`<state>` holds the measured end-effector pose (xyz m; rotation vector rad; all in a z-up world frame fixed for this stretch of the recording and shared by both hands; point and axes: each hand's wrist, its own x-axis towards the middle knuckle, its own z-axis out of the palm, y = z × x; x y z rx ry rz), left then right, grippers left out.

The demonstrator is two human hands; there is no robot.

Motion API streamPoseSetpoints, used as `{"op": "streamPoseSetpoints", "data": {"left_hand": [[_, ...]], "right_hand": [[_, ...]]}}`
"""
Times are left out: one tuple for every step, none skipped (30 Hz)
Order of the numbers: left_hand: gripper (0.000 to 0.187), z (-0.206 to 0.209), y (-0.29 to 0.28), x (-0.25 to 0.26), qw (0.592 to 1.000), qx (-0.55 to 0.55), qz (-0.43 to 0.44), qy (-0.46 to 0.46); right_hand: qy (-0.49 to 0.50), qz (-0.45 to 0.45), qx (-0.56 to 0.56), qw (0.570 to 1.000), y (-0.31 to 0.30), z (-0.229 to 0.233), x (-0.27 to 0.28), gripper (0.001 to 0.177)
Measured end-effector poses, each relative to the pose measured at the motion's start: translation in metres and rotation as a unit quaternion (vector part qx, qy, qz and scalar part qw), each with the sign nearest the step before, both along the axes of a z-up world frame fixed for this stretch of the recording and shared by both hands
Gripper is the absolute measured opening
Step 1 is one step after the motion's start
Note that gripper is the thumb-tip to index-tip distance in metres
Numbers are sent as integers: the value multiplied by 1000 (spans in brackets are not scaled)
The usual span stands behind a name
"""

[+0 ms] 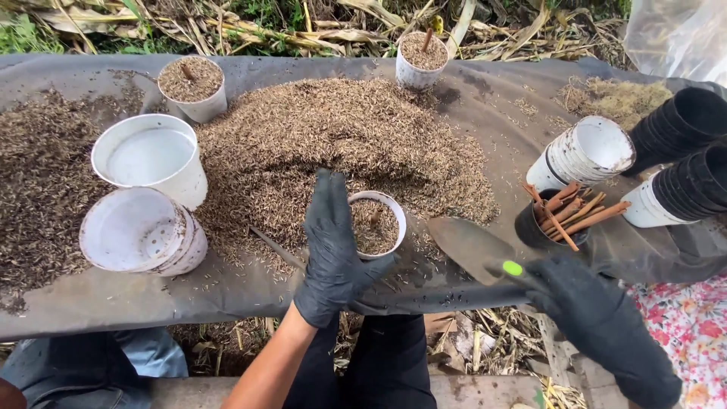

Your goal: Filling small plastic pots with soil substrate and planting wooden cuttings into them.

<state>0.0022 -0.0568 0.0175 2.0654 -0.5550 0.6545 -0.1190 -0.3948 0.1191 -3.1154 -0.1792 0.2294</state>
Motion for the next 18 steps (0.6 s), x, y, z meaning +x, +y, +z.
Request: {"op": "streamPoseSetpoints", "data": {"left_hand": [[130,-6,-3,0,997,75,1,26],[129,-13,-6,-1,987,150,2,52],[129,-7,-5,-4,987,153,1,52],[121,-2,-4,-6,992,120,9,50],[114,3,-4,-7,995,86,16,45],[114,5,-3,-9,995,89,14,43],[112,6,-3,-9,996,77,11,49],[111,6,-2,-10,996,64,9,56],[111,4,1,-8,996,63,11,58],[115,1,5,-7,996,38,0,82],[119,-2,10,-5,994,12,-11,106],[119,0,11,-5,994,10,-7,108],[119,3,13,-4,995,17,-16,98],[119,5,14,-3,996,25,-26,87],[119,-1,14,-1,996,22,-25,88],[123,-7,14,2,995,24,-18,90],[127,-13,14,4,995,27,-11,91],[127,-13,13,4,995,25,-11,91]], "right_hand": [[39,-46,12,998,3,-2,0,39],[79,-91,25,992,6,-5,0,39],[79,-92,28,992,18,-11,10,39],[51,-68,25,996,29,-18,19,36],[20,-46,22,998,39,-23,29,32],[18,-48,25,998,36,-48,35,32],[-83,18,-27,996,32,-71,43,39],[-182,85,-78,976,29,-95,51,45],[-181,87,-78,976,28,-100,55,45],[-174,73,-91,978,29,-104,58,46],[-168,61,-104,979,29,-109,62,47],[-166,65,-104,978,25,-107,62,47],[-174,79,-80,978,21,-104,63,40],[-183,93,-56,977,18,-102,64,35],[-181,95,-58,977,10,-99,60,35],[-195,88,-76,974,2,-96,56,37],[-209,81,-94,970,-5,-93,51,40],[-208,81,-95,970,8,-71,46,40]]}}
